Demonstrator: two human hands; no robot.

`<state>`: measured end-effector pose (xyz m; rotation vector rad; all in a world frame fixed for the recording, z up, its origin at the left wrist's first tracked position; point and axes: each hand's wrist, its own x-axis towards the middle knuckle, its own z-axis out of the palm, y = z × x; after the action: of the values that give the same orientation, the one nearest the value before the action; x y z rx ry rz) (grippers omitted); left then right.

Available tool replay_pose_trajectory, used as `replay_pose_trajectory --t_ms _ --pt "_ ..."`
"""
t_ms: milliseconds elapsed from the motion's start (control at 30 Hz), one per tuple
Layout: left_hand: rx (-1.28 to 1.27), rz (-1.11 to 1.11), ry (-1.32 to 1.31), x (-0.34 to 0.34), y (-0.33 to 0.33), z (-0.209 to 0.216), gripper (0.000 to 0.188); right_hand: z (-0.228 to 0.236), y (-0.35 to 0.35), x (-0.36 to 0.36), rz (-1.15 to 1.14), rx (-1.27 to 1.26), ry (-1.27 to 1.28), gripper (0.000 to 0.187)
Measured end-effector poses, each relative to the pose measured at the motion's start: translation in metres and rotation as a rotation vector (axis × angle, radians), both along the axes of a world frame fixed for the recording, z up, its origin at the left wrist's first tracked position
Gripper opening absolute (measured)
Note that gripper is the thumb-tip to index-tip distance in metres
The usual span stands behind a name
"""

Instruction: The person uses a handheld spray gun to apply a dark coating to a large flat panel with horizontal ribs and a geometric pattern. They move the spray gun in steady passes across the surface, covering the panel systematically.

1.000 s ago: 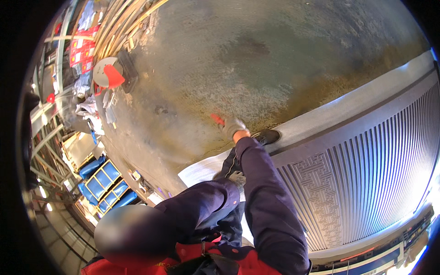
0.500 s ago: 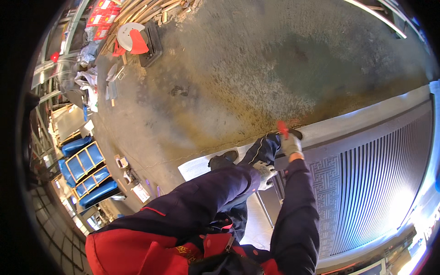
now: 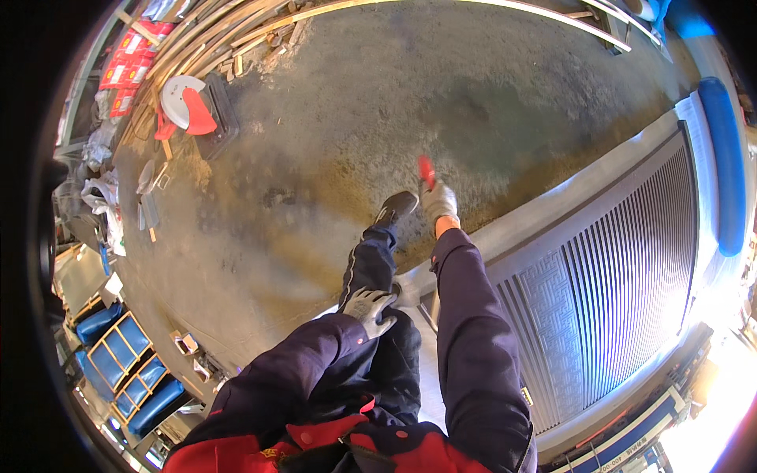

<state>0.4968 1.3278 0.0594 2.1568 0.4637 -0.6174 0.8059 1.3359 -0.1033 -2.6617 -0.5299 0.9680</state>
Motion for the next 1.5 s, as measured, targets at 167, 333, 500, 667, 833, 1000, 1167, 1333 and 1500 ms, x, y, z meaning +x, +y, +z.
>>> replay_pose_trajectory --t_ms 167,333,500,667,833,1000,1167,1333,1500 --pt "0.063 0.069 0.0 0.034 0.05 -0.034 0.049 -0.039 0.063 0.081 -0.291 0.051 -0.093 0.049" --pt "0.045 -0.023 0.162 0.121 0.094 -0.062 0.051 -0.087 0.141 0.085 0.306 0.055 0.141 0.05" --pt "-0.016 -0.024 0.28 0.168 0.134 -0.064 0.05 -0.093 0.164 0.169 -0.431 0.12 -0.142 0.042" --pt "-0.041 -0.093 0.376 0.2 0.146 -0.071 0.051 -0.08 0.11 0.218 0.086 0.191 0.275 0.047" --pt "0.036 -0.186 0.42 0.225 0.15 -0.079 0.052 -0.079 -0.044 0.24 -0.267 -0.201 0.198 0.049" --pt "0.071 -0.17 0.376 0.239 0.137 -0.106 0.05 -0.061 -0.197 0.283 -1.441 0.028 -0.027 0.05" --pt "0.125 -0.194 0.326 0.278 0.121 -0.12 0.049 -0.066 -0.225 0.318 -0.581 -0.025 0.223 0.042" --pt "0.107 -0.165 0.255 0.374 0.092 -0.092 0.053 -0.081 -0.237 0.411 -1.337 0.214 -0.057 0.04" --pt "-0.084 -0.121 0.021 0.486 0.033 -0.039 0.053 -0.09 -0.247 0.499 -1.087 0.132 -0.167 0.044"
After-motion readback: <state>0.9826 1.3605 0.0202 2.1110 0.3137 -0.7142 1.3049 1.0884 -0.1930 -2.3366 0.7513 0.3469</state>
